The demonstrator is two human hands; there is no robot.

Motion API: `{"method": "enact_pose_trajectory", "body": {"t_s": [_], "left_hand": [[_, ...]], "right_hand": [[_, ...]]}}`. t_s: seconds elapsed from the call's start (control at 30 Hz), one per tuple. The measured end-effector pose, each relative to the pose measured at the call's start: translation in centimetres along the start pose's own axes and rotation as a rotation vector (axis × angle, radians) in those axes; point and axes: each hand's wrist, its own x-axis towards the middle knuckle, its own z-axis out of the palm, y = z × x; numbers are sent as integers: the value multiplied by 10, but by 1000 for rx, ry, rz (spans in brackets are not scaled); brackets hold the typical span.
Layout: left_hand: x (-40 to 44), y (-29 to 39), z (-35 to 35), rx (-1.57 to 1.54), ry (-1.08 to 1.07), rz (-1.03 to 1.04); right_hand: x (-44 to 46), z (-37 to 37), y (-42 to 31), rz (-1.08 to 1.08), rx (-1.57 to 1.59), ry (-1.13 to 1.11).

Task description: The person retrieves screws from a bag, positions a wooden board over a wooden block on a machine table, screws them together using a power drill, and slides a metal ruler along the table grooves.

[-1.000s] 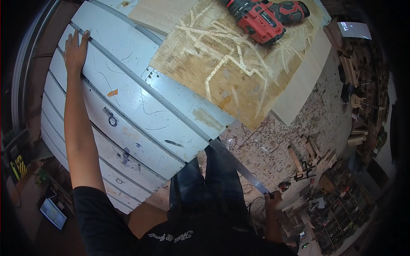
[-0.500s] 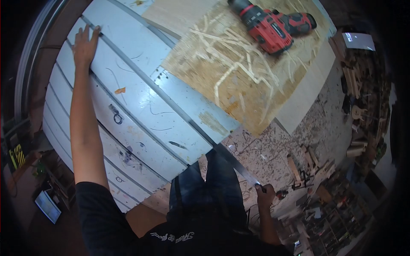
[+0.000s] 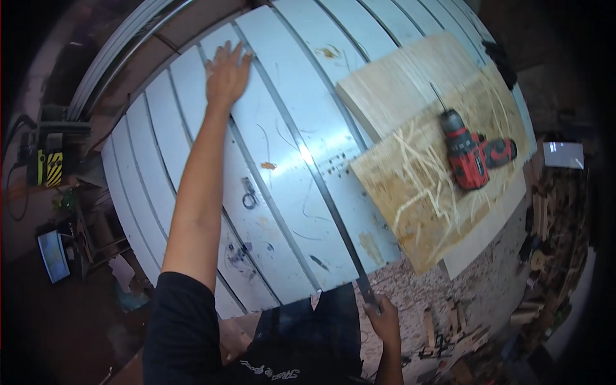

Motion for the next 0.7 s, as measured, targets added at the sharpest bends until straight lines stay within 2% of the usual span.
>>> {"method": "enact_pose_trajectory", "body": {"t_s": [0.13, 0.3, 0.5, 0.6, 0.7], "left_hand": [[8, 2, -11, -117, -14, -60], [46, -16, 5, -121, 51, -123], [88, -36, 21, -138, 41, -92], [102, -39, 12, -215, 3, -55], [116, -45, 12, -271, -43, -68]], "right_hand": [[-26, 10, 38, 97, 238, -2], [-38, 35, 5, 381, 421, 305], [-14, 62, -20, 357, 635, 451], [-4, 73, -42, 359, 637, 518], [-1, 80, -32, 398, 764, 565]]}}
